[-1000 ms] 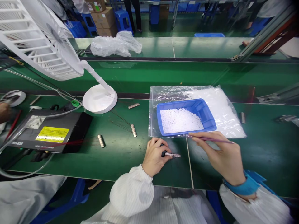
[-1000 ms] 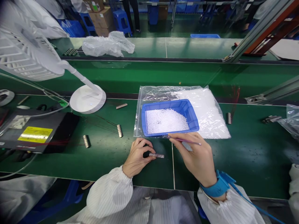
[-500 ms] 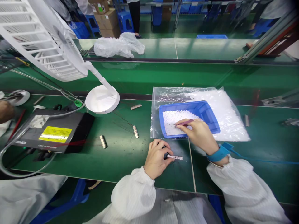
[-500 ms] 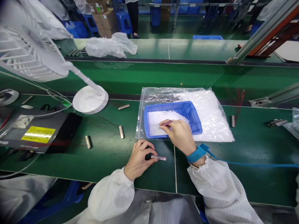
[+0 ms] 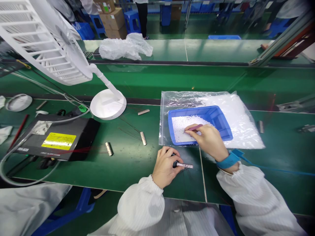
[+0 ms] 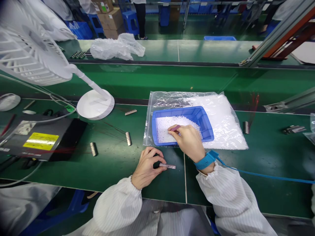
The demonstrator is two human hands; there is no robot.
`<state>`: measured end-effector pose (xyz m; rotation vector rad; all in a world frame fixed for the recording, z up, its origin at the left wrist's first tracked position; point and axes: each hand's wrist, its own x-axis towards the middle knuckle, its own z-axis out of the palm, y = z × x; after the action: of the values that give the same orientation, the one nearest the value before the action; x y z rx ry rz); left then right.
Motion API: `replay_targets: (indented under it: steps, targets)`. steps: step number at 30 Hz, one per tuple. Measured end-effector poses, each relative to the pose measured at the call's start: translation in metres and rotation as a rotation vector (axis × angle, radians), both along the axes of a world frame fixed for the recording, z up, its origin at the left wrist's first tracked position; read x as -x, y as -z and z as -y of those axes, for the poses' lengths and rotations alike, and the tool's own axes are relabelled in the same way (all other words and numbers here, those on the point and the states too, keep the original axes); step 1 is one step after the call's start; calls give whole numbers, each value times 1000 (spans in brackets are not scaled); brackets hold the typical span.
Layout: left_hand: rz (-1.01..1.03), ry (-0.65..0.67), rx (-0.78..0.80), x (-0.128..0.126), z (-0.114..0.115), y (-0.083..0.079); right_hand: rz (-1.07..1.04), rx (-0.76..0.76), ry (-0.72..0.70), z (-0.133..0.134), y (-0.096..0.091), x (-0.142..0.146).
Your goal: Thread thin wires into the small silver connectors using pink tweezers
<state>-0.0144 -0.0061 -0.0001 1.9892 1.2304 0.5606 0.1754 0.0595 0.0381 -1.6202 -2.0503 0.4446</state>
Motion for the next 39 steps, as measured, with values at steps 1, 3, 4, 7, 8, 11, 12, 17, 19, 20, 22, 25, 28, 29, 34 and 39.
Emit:
replay_targets:
  steps: [1,3,4,7,8,11,12,17,19,20,22,25,28,29,34,39]
  targets:
    - [2,-2,0,0,0,0,-7,0,6,0,0,0]
    - [8,-7,-1,0,0,0,-4,8,10,0,-1,-1]
    - [12,-9,-4,0,0,0,4,11,10,0,-1,-1]
    - [17,-9,-12,0,0,0,33,13,9,1,0,0]
    - [15,-7,-11,0,0,0,44,11,8,1,0,0]
    - [3,-6,2,0,0,0,66,-4,0,0,1,0]
    - [-1,-6,7,0,0,-1,69,-9,-2,0,1,1]
    - [-7,-5,4,-1,0,0,78,-13,-7,-1,3,1]
    - [-3,-4,-2,0,0,0,88,-7,-1,0,2,1]
    - [0,-3,-6,0,0,1,94,-5,4,0,2,1]
    - [7,-3,-11,0,0,1,103,0,15,0,1,1]
    - [9,-5,-14,0,0,1,109,4,25,1,1,1]
    - [7,-9,-11,0,0,1,109,8,25,1,1,1]
    - [8,-11,-10,0,0,1,109,11,24,1,2,1]
    - [13,-8,-25,0,0,2,101,20,14,0,2,1]
    - [13,-9,-16,0,0,0,90,13,16,0,1,1]
